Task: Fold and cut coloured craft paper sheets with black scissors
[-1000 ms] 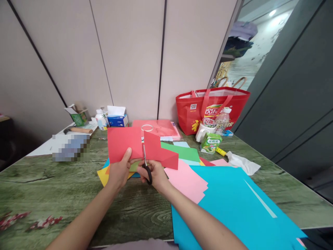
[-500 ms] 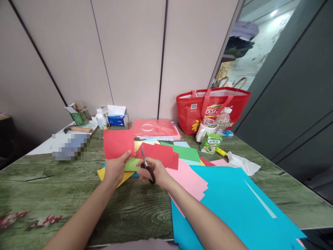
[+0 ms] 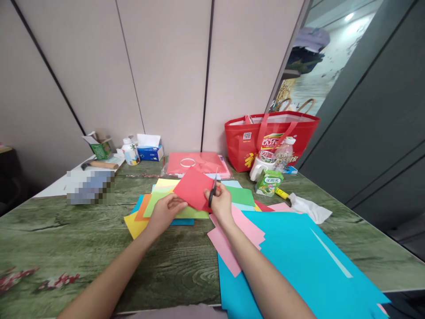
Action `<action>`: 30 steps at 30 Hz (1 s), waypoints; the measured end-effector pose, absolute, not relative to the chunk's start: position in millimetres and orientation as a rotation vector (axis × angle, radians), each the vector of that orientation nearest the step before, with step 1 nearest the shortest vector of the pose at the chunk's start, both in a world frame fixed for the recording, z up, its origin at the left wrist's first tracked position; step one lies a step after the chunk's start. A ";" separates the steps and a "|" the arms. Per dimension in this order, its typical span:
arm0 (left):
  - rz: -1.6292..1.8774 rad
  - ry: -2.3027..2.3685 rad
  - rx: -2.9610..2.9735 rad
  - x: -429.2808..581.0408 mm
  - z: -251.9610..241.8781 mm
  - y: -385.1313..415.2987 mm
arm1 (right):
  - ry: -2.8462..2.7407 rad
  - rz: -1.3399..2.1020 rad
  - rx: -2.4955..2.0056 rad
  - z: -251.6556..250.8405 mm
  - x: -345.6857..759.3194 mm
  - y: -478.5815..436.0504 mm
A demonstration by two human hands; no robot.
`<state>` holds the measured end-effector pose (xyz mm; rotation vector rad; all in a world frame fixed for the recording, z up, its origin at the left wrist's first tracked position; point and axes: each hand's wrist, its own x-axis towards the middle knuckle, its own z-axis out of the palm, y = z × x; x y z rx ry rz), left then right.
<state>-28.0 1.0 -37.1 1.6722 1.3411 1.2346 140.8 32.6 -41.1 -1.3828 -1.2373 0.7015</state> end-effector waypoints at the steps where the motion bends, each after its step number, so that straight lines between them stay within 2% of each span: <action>1: 1.244 1.371 1.718 -30.5 -40.1 3.2 | -1.239 0.605 -1.460 -40.9 148.2 37.4; 5: 1.115 1.408 1.957 -36.3 -51.8 5.2 | -1.242 0.395 -1.662 -42.7 178.8 54.8; 9: 0.590 1.525 2.421 -36.3 -62.2 1.8 | -1.341 0.331 -1.783 -51.8 191.0 62.8; 11: 0.456 1.554 2.525 -36.4 -65.0 0.9 | -1.423 0.341 -1.791 -57.8 189.1 65.0; 19: 0.296 1.497 2.630 -36.2 -54.6 -4.2 | -1.594 0.372 -1.795 -71.9 176.8 72.0; 25: 0.329 1.509 2.669 -33.8 -56.4 -3.7 | -1.564 0.380 -1.743 -75.5 174.8 72.9; 27: 0.463 1.540 2.692 -34.2 -58.2 -0.2 | -1.526 0.384 -1.713 -76.8 176.3 73.3; 30: 0.855 1.536 2.709 -37.1 -56.4 5.2 | -1.444 0.395 -1.657 -77.8 181.1 73.4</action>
